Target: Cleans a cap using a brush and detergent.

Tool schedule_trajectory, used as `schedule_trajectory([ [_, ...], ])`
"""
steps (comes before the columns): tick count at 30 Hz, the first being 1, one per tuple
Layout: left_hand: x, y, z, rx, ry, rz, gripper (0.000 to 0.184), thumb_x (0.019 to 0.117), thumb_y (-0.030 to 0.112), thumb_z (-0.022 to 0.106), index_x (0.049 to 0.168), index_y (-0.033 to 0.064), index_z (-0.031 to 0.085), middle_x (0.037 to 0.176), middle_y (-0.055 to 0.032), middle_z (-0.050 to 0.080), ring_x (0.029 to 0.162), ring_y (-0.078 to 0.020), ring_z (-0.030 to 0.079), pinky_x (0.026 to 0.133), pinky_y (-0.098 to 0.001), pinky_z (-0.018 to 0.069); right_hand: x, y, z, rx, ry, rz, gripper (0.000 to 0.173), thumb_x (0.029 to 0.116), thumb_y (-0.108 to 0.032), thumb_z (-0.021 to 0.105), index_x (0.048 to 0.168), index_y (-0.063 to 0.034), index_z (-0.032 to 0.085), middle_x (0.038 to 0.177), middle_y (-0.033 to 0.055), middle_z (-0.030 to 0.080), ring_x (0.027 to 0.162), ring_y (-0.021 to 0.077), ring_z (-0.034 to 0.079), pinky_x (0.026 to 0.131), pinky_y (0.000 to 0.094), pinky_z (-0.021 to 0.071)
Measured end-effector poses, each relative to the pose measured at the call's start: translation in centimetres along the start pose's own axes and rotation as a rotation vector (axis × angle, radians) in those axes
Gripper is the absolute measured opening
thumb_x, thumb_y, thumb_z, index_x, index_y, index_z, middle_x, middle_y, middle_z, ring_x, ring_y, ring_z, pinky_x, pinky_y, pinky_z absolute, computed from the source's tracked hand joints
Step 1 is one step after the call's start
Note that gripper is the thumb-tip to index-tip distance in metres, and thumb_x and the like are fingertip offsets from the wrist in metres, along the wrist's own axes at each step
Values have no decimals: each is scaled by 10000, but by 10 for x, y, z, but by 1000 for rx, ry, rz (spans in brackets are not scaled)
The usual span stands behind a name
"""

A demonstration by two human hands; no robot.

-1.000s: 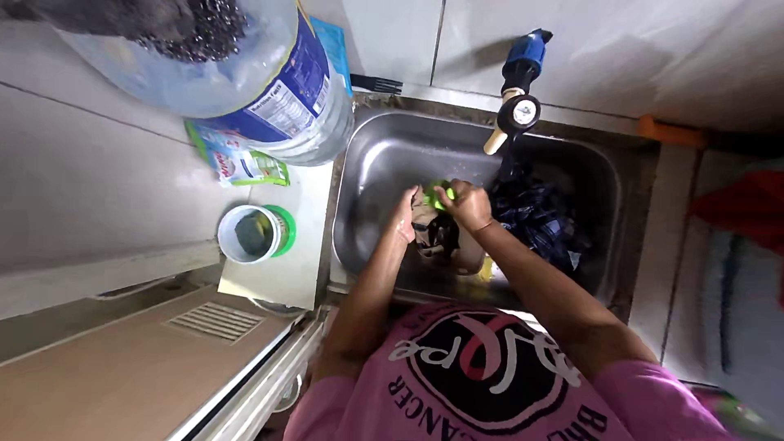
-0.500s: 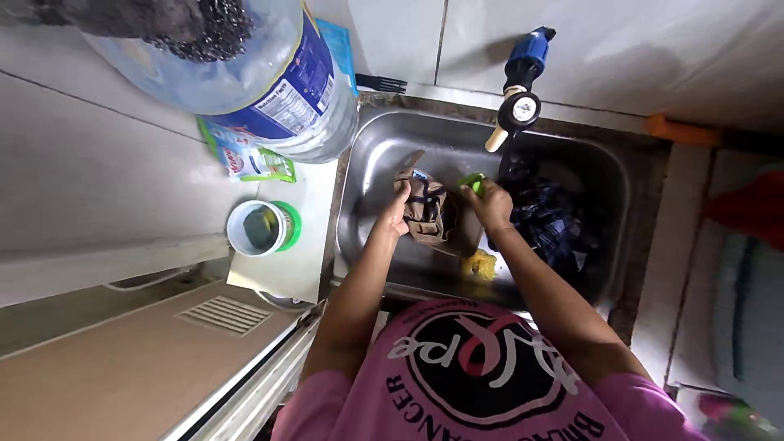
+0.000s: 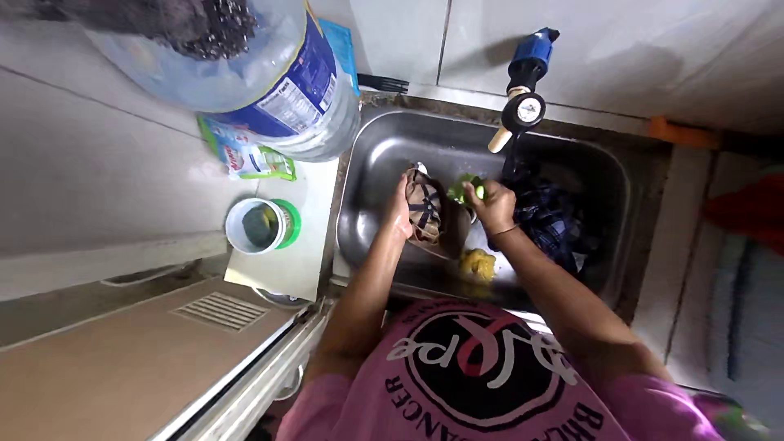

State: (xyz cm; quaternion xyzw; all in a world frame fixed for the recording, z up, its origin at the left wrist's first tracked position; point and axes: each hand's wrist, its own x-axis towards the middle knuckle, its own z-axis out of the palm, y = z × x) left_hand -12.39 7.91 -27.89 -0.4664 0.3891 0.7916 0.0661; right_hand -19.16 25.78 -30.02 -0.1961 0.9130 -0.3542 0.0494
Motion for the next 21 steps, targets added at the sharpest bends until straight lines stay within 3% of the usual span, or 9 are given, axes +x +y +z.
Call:
schedule_trajectory([
  [3,6,-9,4,-123,-149,144,378,1108,415,355,1072,149,622,839,26,668,744,-44,645,655,-229,561,-17,-68,9,283,158,-296,416,937,-309,717,708,27,629,651,143,635,588,258,651,552,441,560],
  [5,-4,-4,3,-106,-230,147,359,1120,372,331,1211,135,585,933,27,663,819,-27,647,731,-211,561,-22,-63,31,257,234,-447,490,949,-365,677,616,-26,557,570,118,588,523,245,623,500,409,534],
  [8,-7,-4,-3,18,-59,-19,503,1072,542,356,1292,155,590,1062,-65,673,902,-178,655,766,-402,568,-14,-4,32,-41,20,-261,459,985,-357,634,798,58,693,710,230,689,653,402,709,588,582,564],
  [10,-2,-6,-7,40,-1,-36,492,1064,542,393,1291,151,586,1088,-68,673,942,-189,659,795,-419,570,-10,5,27,-98,-5,-181,433,986,-347,633,854,57,714,749,238,707,685,425,720,598,613,557],
  [13,-1,-12,-3,-92,-43,54,316,1094,370,436,1125,119,625,898,-21,653,790,-107,629,691,-299,547,-14,-59,16,213,191,-326,427,957,-299,685,690,28,623,623,156,627,560,274,646,515,446,539],
  [15,-6,-8,1,-287,-243,139,296,1110,238,351,1021,125,610,807,20,667,724,-44,653,655,-211,568,-16,-78,27,321,253,-469,457,949,-314,685,622,-24,552,572,115,578,528,236,615,494,402,523],
  [17,-7,0,-2,-123,-182,15,335,1092,391,388,1150,137,599,896,-10,662,771,-96,648,669,-281,563,-22,-49,35,169,165,-377,446,945,-329,674,670,18,618,607,160,629,561,297,664,529,467,557],
  [19,-5,9,-8,-6,-173,-70,470,1078,497,362,1296,145,583,1058,-65,687,922,-184,673,779,-405,577,-12,-12,23,-88,-96,-108,464,1003,-378,617,891,62,713,797,253,712,747,437,723,658,618,567],
  [21,-9,23,-15,57,-241,-26,437,1093,471,317,1280,164,566,1058,-45,691,937,-159,685,783,-377,593,-4,10,7,-115,-262,214,516,1036,-433,568,1129,55,710,1022,309,719,983,517,699,835,715,518],
])
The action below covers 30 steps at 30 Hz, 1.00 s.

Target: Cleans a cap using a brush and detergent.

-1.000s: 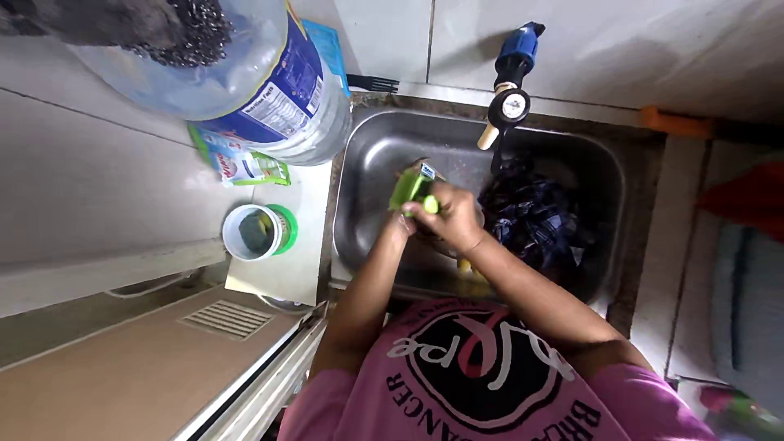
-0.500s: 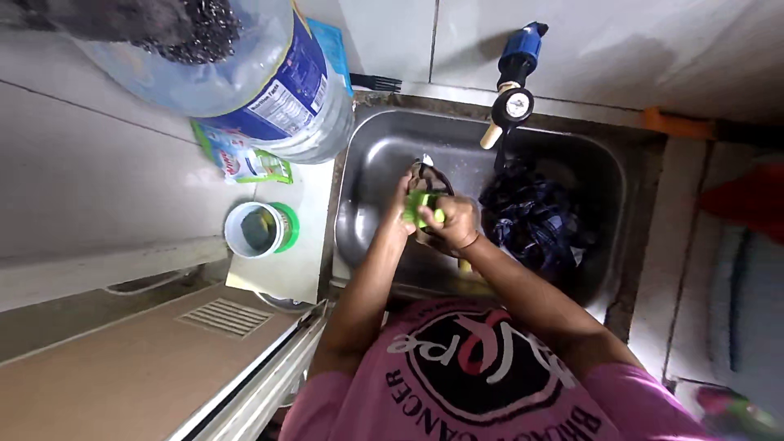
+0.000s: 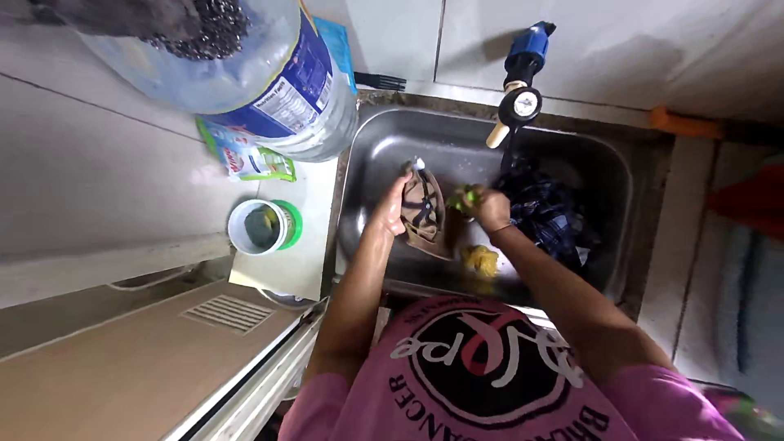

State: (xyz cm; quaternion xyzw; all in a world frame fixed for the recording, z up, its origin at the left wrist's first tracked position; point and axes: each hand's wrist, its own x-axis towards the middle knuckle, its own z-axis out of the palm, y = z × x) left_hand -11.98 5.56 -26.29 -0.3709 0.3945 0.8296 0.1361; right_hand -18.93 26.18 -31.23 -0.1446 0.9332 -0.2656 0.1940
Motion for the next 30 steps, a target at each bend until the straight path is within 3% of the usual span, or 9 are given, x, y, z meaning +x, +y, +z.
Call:
schedule_trajectory([
  [6,29,-3,-50,438,413,118,696,959,339,722,1510,32,428,1487,-205,504,1370,-316,489,1122,-531,420,12,23,-6,626,250,364,452,1020,-343,630,1220,61,623,1078,243,684,979,323,684,911,533,537],
  [12,34,-51,-60,225,462,-91,551,1072,414,516,1484,55,445,1378,-220,567,1226,-326,584,1003,-542,506,4,14,9,556,94,290,478,994,-354,672,1231,59,635,1085,257,699,1012,371,695,939,581,540],
  [14,34,-51,-45,161,422,-81,550,1091,448,442,1498,78,436,1403,-202,555,1252,-316,568,1021,-545,490,-16,-27,5,431,88,14,453,952,-359,724,1113,63,693,1012,242,723,965,386,711,899,619,544],
  [19,-7,-41,-13,-62,48,165,323,1116,332,376,1172,126,619,883,32,692,773,-27,664,708,-212,574,-38,-75,36,319,294,-815,390,884,-339,751,675,-32,630,674,114,664,661,263,697,608,438,589],
  [20,-3,-36,-7,-89,70,76,408,1100,453,365,1110,137,622,815,12,680,688,-59,658,608,-241,572,-32,-60,40,283,290,-791,395,890,-331,752,698,-3,647,683,143,677,670,293,708,628,463,599],
  [22,-3,-29,0,-93,109,-92,514,1049,587,394,1268,163,587,1020,-66,685,865,-187,676,727,-407,587,-13,-21,34,111,220,-578,417,914,-349,748,843,61,716,782,228,720,747,395,734,684,574,593],
  [26,4,-35,6,37,202,-52,535,1048,531,472,1396,132,543,1223,-112,656,1070,-227,648,894,-463,557,-12,-20,20,147,259,-423,428,937,-357,721,878,67,718,822,243,724,770,411,733,697,604,576],
  [28,6,-37,14,-19,200,114,308,1090,343,463,1192,93,610,946,-37,675,813,-101,652,706,-293,571,-30,-59,13,381,291,-479,395,917,-324,754,801,49,691,759,179,699,712,299,708,679,502,597],
  [30,-7,-37,16,-110,52,243,237,1105,191,418,1202,75,600,947,24,664,819,-7,629,743,-183,543,-40,-79,24,454,394,-637,446,892,-341,752,655,0,591,615,129,612,568,245,637,540,416,546],
])
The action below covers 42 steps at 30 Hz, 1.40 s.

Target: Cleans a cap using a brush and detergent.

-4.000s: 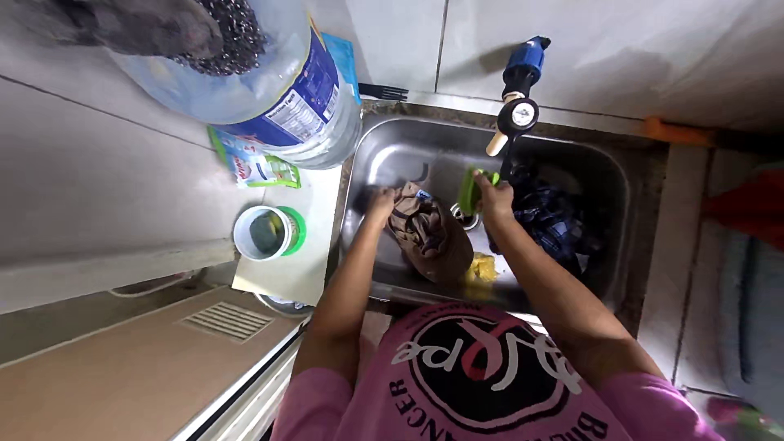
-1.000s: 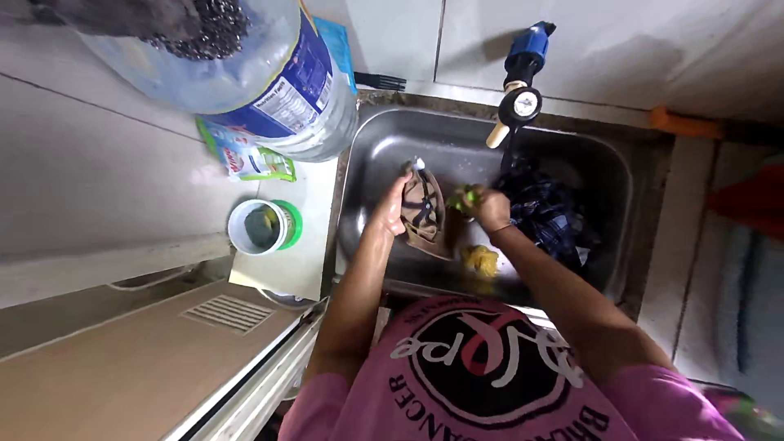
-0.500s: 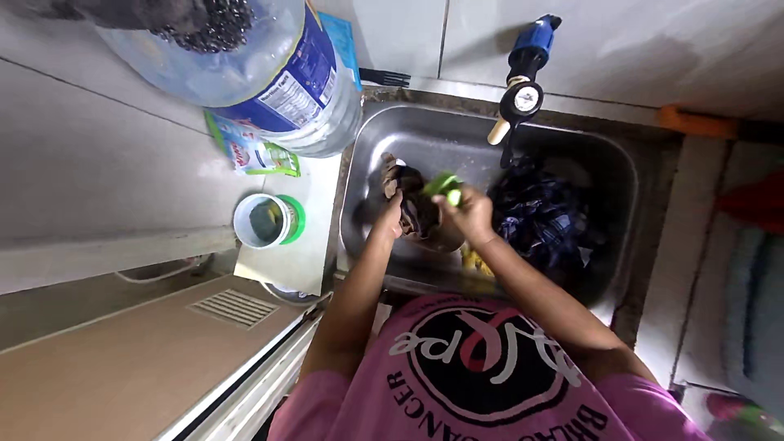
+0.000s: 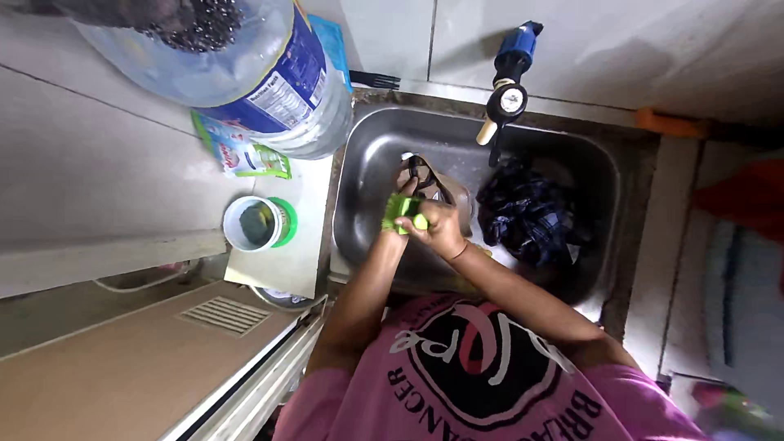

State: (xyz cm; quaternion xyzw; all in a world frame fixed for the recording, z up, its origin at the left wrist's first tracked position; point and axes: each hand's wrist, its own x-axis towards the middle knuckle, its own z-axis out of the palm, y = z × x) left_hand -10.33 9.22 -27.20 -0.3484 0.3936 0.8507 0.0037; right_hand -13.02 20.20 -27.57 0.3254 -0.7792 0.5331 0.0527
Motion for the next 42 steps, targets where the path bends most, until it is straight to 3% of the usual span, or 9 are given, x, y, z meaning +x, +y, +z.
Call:
schedule_trajectory([
  [2,3,5,3,-61,-12,-162,302,1100,363,403,1091,137,603,815,10,642,682,-64,624,599,-241,548,-3,20,-6,-90,-53,44,450,915,-344,737,717,51,652,670,185,665,620,304,687,596,478,583],
  [6,6,11,0,-67,-71,-296,442,1086,485,346,1262,154,581,1031,-74,702,914,-198,701,778,-421,607,-7,80,-43,-478,-374,281,448,991,-386,648,983,54,732,904,271,735,848,473,733,727,664,563],
  [14,51,-13,-57,134,374,-251,581,973,253,698,1466,65,456,1434,-169,532,1281,-282,547,1055,-448,479,-18,109,-54,106,178,1068,490,1000,-384,660,1210,57,636,1059,230,688,949,304,677,895,521,542],
  [20,38,-45,-21,-6,464,-306,594,1060,404,545,1520,60,392,1528,-180,456,1366,-296,484,1105,-444,433,-15,83,-53,-68,-43,954,525,1018,-428,622,1256,40,612,1077,269,689,993,408,687,888,616,541],
  [26,16,-33,7,-120,211,-13,154,1080,110,417,1153,85,549,907,-17,606,776,-83,597,716,-255,536,1,26,-2,-246,-145,196,341,905,-283,762,858,51,710,807,222,721,745,397,733,657,589,583],
  [32,0,-27,-3,-248,291,-14,485,1120,332,383,1527,71,341,1470,-144,485,1298,-219,533,1083,-361,461,15,83,-49,-567,-473,590,458,1014,-399,619,1214,4,706,1163,299,702,1089,525,669,878,723,503],
  [35,-12,-35,-21,24,228,-222,483,1111,303,433,1498,19,382,1426,-185,507,1245,-241,553,1051,-361,474,30,87,-67,-369,-142,846,501,1007,-403,643,1184,63,683,1105,312,700,1070,500,668,940,700,476],
  [38,-32,-28,-37,642,-239,-540,483,1104,283,460,1475,-24,426,1388,-218,559,1181,-260,629,997,-391,533,30,87,-73,-138,82,894,482,988,-370,683,1192,65,642,1030,252,698,960,371,690,907,581,527],
  [42,-20,18,-29,1313,-247,-29,244,1042,144,585,1168,-29,703,1108,-190,717,1007,-267,702,947,-446,559,-10,53,-63,-213,-179,735,414,1004,-289,670,1196,74,622,1078,274,678,999,418,683,884,612,548],
])
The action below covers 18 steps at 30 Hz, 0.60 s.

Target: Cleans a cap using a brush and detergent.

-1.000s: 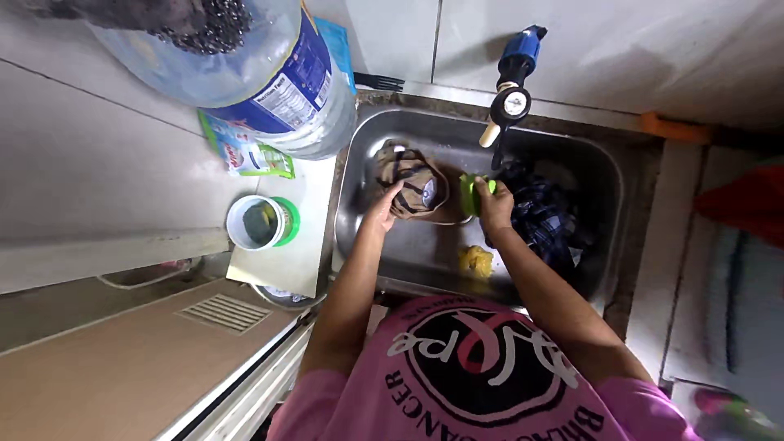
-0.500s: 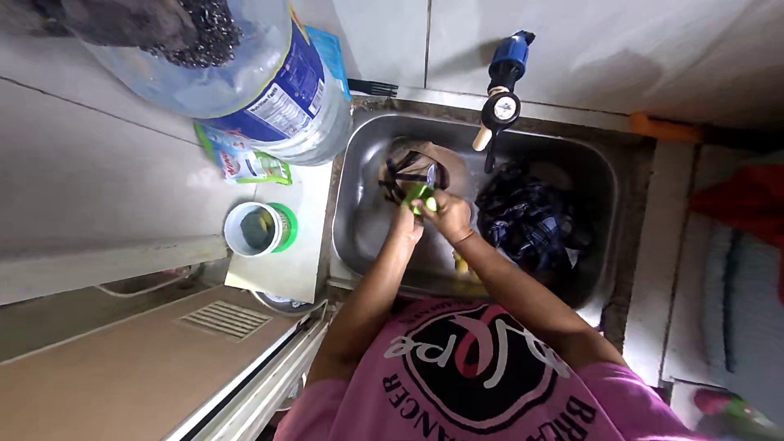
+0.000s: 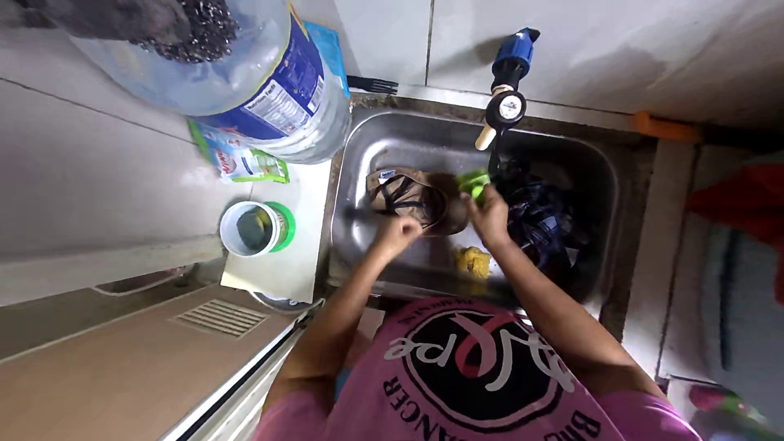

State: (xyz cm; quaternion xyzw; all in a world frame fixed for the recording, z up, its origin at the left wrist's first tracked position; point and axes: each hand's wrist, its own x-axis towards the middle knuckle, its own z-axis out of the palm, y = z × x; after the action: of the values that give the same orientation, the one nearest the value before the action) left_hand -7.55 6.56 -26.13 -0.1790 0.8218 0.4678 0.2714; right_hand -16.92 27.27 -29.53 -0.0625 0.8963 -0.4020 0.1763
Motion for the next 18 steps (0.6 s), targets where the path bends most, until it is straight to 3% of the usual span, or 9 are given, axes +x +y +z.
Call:
schedule_trajectory([
  [2,39,-12,-19,250,311,120,309,982,113,664,1279,27,668,1301,-231,637,1229,-391,604,1064,-561,470,-22,7,19,-270,-160,-215,343,987,-243,677,1130,68,681,1122,274,693,1087,436,677,940,601,542],
  [4,79,-26,-32,440,339,181,536,933,138,735,1441,93,571,1498,-253,493,1398,-460,446,1149,-631,327,-28,18,32,-491,-324,-396,255,995,-155,629,1160,25,702,1181,240,698,1175,426,646,1003,581,504],
  [5,92,-33,-34,489,303,215,569,930,161,750,1462,109,554,1500,-245,500,1411,-453,440,1165,-641,301,-24,23,33,-536,-364,-420,234,992,-106,619,1169,23,704,1189,239,696,1189,431,635,1017,582,491],
  [9,107,-36,-39,522,267,279,396,1008,207,651,1396,130,623,1341,-219,630,1277,-412,575,1099,-601,401,8,28,11,-532,-352,-353,284,949,-89,687,1209,26,691,1224,260,684,1229,452,614,1060,596,472],
  [11,106,-39,-37,500,304,313,313,1006,191,645,1312,155,696,1264,-223,658,1208,-415,608,1062,-602,425,17,30,4,-539,-351,-379,324,936,-166,734,1203,14,699,1213,249,694,1216,444,626,1049,592,482],
  [14,100,-45,-37,409,318,315,303,965,146,689,1266,128,712,1245,-242,655,1196,-430,605,1060,-614,421,19,28,-1,-545,-397,-379,383,954,-263,740,1228,0,693,1230,235,692,1234,429,617,1054,592,476],
  [18,85,-54,-36,427,247,225,345,977,116,662,1318,63,668,1272,-277,618,1229,-453,572,1072,-621,408,16,36,1,-520,-296,-446,249,903,-54,745,1136,28,717,1157,254,709,1167,453,651,1004,600,510],
])
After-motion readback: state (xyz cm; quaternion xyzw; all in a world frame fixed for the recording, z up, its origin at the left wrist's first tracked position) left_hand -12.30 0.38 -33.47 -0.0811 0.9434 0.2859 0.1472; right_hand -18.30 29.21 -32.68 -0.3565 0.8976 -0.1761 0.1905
